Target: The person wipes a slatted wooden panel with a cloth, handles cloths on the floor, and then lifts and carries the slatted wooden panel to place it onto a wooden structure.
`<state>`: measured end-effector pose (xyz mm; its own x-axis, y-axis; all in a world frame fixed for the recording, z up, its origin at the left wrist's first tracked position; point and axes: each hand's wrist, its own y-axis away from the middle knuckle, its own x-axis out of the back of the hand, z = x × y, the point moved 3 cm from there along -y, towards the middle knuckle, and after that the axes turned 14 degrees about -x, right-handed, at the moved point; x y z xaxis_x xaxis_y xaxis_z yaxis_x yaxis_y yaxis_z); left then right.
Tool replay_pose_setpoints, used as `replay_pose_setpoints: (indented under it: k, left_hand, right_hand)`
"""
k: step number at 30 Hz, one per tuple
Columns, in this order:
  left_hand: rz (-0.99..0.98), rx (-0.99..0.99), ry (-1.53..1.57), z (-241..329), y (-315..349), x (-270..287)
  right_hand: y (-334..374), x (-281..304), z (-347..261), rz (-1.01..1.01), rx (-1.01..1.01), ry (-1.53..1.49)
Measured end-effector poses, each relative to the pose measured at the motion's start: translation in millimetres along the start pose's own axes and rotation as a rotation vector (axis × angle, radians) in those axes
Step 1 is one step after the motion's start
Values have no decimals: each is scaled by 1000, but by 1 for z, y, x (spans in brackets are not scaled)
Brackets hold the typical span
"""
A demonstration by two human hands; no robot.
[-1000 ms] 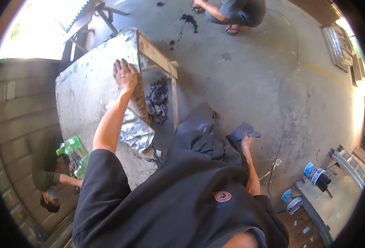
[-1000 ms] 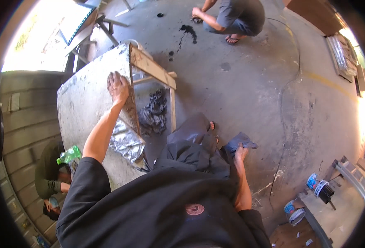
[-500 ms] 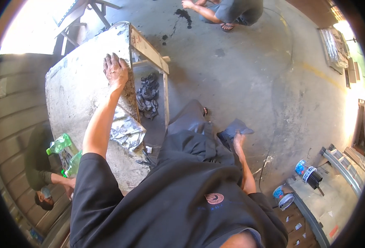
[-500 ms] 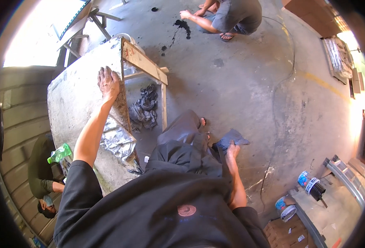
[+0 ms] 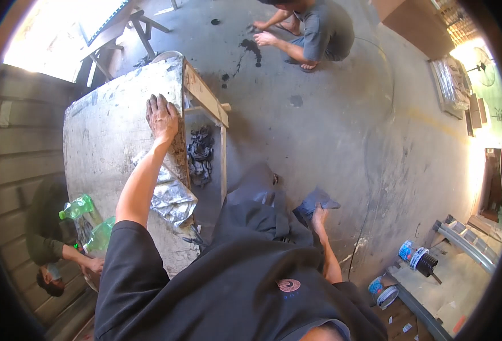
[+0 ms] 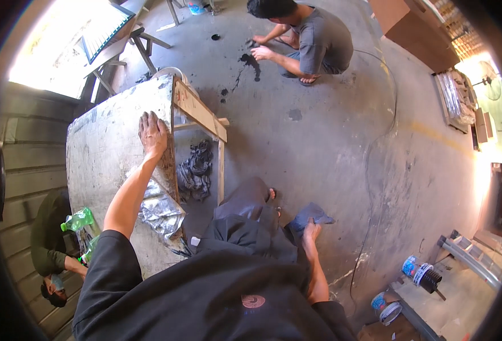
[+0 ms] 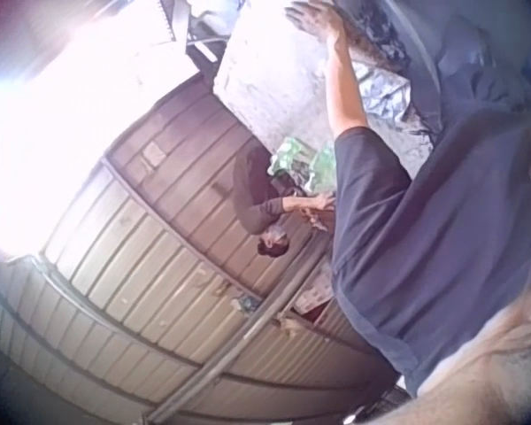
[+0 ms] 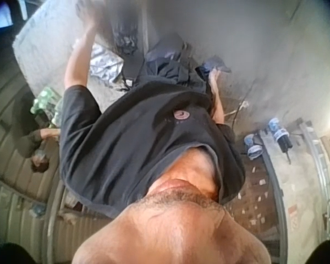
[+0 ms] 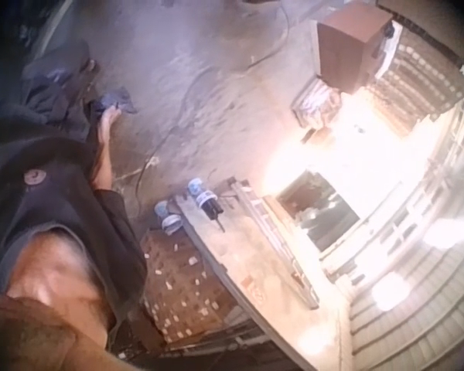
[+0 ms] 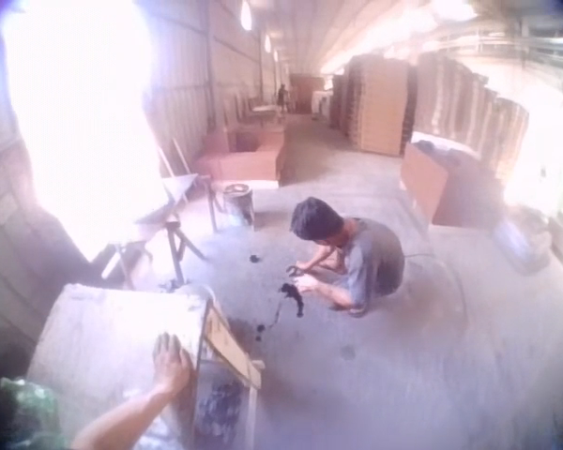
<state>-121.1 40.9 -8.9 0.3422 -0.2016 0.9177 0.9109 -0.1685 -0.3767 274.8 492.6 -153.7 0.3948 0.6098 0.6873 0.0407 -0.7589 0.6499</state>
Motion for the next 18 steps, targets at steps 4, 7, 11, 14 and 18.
replay_pose_setpoints:
  k: [4, 7, 11, 14, 18]
  left_hand:
    - [32, -17, 7, -4, 2, -2]
    - [18, -26, 1, -5, 3, -3]
    - [28, -50, -11, -3, 0, -5]
    - [9, 12, -36, -2, 2, -2]
    - [-18, 10, -9, -1, 1, 3]
  right_hand:
    - [8, 1, -3, -38, 25, -60]
    - [4, 0, 0, -26, 52, -105]
    - [-1, 0, 1, 34, 39, -98]
    - [12, 4, -12, -20, 45, -56]
    - [1, -2, -2, -23, 68, -120]
